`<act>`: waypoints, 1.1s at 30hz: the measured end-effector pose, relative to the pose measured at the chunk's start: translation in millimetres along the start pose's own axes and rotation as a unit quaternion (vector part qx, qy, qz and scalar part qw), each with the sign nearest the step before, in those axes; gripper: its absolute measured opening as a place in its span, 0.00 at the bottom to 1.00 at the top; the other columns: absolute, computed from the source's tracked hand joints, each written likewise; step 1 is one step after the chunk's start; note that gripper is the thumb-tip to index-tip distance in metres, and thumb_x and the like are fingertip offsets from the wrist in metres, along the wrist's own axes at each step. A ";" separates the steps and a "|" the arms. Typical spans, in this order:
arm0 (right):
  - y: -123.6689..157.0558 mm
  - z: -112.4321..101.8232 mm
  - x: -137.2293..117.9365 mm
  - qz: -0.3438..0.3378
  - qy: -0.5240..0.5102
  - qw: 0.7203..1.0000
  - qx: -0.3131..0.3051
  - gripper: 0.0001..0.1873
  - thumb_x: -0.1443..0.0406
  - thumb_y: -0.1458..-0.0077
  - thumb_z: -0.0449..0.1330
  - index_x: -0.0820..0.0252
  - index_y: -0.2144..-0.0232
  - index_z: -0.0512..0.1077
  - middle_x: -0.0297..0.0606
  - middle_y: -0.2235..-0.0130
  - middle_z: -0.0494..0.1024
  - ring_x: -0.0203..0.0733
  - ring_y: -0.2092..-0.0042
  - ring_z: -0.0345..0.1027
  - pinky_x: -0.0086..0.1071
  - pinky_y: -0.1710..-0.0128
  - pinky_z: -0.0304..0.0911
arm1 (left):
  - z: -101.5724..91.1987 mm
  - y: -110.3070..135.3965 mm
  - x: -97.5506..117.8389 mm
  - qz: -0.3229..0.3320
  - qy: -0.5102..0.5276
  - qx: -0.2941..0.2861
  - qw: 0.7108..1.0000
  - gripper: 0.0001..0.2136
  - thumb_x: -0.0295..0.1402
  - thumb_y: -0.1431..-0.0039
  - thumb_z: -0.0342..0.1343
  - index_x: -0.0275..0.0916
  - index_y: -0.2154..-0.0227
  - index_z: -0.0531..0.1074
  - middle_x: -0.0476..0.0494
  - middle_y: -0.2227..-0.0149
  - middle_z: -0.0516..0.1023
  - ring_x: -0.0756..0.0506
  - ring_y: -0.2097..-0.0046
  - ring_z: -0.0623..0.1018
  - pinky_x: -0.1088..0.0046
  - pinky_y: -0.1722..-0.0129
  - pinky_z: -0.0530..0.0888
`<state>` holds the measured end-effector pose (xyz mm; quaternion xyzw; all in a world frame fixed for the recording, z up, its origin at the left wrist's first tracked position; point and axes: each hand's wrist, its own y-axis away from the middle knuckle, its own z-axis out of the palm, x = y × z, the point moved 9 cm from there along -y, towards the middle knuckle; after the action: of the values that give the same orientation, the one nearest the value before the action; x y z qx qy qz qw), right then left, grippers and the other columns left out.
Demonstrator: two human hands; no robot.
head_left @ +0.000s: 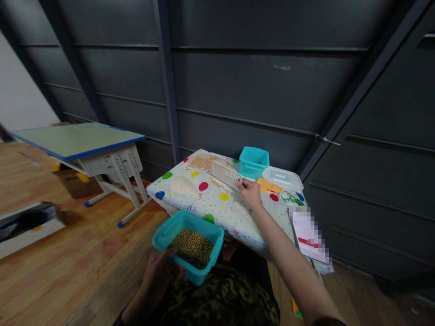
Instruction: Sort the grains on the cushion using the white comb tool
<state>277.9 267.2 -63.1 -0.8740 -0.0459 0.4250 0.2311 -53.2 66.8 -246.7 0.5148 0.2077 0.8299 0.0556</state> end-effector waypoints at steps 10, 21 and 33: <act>4.1 6.4 -6.3 -0.013 -0.030 0.999 -0.024 0.21 0.53 0.46 0.61 0.52 0.84 0.62 0.30 0.81 0.61 0.39 0.74 0.56 0.34 0.70 0.47 | 2.4 1.6 -4.2 0.048 -0.019 0.004 0.999 0.20 0.50 0.57 0.76 0.43 0.85 0.74 0.45 0.90 0.74 0.44 0.87 0.71 0.70 0.86 0.66; 3.2 3.9 -6.5 0.002 -0.016 1.000 0.000 0.21 0.55 0.47 0.60 0.52 0.85 0.59 0.30 0.81 0.60 0.39 0.73 0.55 0.35 0.69 0.48 | 14.9 12.2 6.3 0.044 -0.034 0.000 0.998 0.20 0.50 0.58 0.74 0.42 0.88 0.74 0.45 0.91 0.71 0.44 0.86 0.71 0.69 0.85 0.65; 2.4 7.2 -2.2 -0.015 -0.034 0.999 -0.005 0.22 0.49 0.46 0.60 0.53 0.83 0.63 0.30 0.80 0.61 0.39 0.73 0.56 0.35 0.70 0.47 | 21.2 16.4 7.6 0.031 -0.036 -0.021 0.999 0.20 0.50 0.58 0.73 0.42 0.87 0.75 0.44 0.89 0.74 0.45 0.87 0.73 0.71 0.85 0.68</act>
<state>270.8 267.1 -66.4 -0.8594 -0.0687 0.4506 0.2317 -36.2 60.3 -225.7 0.5495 0.1724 0.8161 0.0485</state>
